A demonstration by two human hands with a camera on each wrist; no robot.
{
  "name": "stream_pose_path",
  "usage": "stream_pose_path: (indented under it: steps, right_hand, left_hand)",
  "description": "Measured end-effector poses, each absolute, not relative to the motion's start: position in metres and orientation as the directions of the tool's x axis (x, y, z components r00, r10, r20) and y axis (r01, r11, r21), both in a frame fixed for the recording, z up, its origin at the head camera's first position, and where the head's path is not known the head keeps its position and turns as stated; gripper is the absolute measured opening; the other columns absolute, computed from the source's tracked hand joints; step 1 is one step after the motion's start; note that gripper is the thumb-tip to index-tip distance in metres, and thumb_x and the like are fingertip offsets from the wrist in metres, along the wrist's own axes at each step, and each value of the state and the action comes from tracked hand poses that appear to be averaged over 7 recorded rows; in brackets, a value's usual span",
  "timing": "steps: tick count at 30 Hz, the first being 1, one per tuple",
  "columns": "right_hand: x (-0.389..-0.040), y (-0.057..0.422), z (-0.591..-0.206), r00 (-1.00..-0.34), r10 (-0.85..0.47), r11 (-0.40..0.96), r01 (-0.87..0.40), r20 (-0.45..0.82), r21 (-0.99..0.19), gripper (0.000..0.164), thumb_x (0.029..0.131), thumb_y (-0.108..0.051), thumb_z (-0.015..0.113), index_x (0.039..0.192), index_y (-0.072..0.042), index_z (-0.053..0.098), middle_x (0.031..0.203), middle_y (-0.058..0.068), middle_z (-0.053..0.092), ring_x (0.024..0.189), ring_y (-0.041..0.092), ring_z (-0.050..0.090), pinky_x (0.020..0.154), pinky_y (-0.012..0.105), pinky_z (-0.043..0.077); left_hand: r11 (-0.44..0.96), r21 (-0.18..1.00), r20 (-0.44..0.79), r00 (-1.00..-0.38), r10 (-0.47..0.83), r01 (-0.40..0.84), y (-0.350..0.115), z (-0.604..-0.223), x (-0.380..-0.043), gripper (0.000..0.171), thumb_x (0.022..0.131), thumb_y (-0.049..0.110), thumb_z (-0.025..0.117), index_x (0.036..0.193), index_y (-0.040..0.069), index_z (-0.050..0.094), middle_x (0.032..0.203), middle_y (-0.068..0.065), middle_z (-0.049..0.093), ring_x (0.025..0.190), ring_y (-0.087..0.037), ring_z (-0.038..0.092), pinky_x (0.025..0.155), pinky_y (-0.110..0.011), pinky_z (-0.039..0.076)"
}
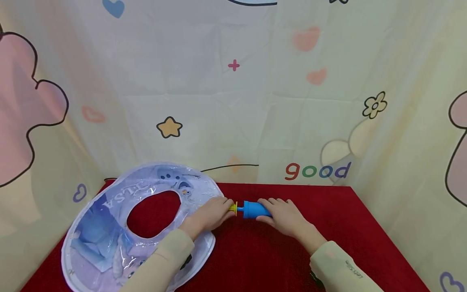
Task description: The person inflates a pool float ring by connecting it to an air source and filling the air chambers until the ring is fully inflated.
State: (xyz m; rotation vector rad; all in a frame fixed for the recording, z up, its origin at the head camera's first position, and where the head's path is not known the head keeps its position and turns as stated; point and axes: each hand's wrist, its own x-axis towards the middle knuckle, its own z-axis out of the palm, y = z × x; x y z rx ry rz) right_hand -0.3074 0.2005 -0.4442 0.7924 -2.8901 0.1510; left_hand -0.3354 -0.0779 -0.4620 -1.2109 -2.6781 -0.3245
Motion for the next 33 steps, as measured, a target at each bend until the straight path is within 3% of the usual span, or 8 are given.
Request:
stream_pose_path:
  steps: [5,12,17,27,33]
  right_hand:
    - [-0.303,0.236,-0.444,-0.846,-0.499,0.858,-0.513,0.187,-0.029,0.059,0.098,-0.048,0.064,0.145,-0.013,0.054,0.132,0.012,0.061,0.118,0.034,0.058,0.09,0.056,0.047]
    - [-0.299,0.276,-0.439,-0.856,-0.455,0.884,-0.467,0.244,0.008,0.058,0.098,-0.041,0.065,0.145,-0.01,0.052,0.133,0.016,0.06,0.121,0.038,0.054,0.092,0.066,0.04]
    - [-0.299,0.29,-0.44,-0.869,-0.429,0.894,-0.447,0.245,-0.02,0.058,0.1,-0.04,0.063,0.148,-0.01,0.049,0.132,0.018,0.059,0.12,0.04,0.053,0.092,0.068,0.038]
    - [-0.306,0.235,-0.441,-0.835,-0.491,0.865,-0.502,0.248,0.023,0.057,0.101,-0.043,0.06,0.148,-0.012,0.05,0.125,0.017,0.059,0.116,0.035,0.054,0.092,0.063,0.041]
    - [-0.308,0.191,-0.441,-0.834,-0.501,0.86,-0.509,0.231,0.027,0.063,0.098,-0.052,0.061,0.147,-0.014,0.05,0.124,0.016,0.06,0.114,0.034,0.055,0.091,0.061,0.042]
  left_hand:
    - [0.614,0.102,0.315,-0.611,0.726,0.782,-0.082,-0.464,-0.335,0.017,0.105,0.024,0.057,0.109,0.008,0.057,0.085,0.002,0.05,0.081,-0.019,0.053,0.078,-0.038,0.047]
    - [0.638,0.11,0.321,-0.635,0.703,0.762,-0.084,-0.463,-0.338,0.016,0.105,0.025,0.057,0.107,0.009,0.056,0.082,0.002,0.048,0.078,-0.018,0.052,0.076,-0.038,0.046]
    - [0.638,0.105,0.307,-0.635,0.709,0.763,-0.082,-0.46,-0.338,0.015,0.105,0.023,0.057,0.106,0.009,0.055,0.081,0.001,0.048,0.077,-0.019,0.053,0.076,-0.038,0.046]
    - [0.655,0.085,0.291,-0.647,0.704,0.751,-0.076,-0.458,-0.338,0.012,0.105,0.023,0.057,0.102,0.012,0.054,0.086,0.002,0.051,0.081,-0.019,0.055,0.079,-0.038,0.048]
    - [0.683,0.098,0.224,-0.685,0.693,0.724,-0.07,-0.456,-0.336,0.018,0.106,0.025,0.055,0.114,0.009,0.055,0.094,0.0,0.054,0.089,-0.018,0.055,0.086,-0.036,0.049]
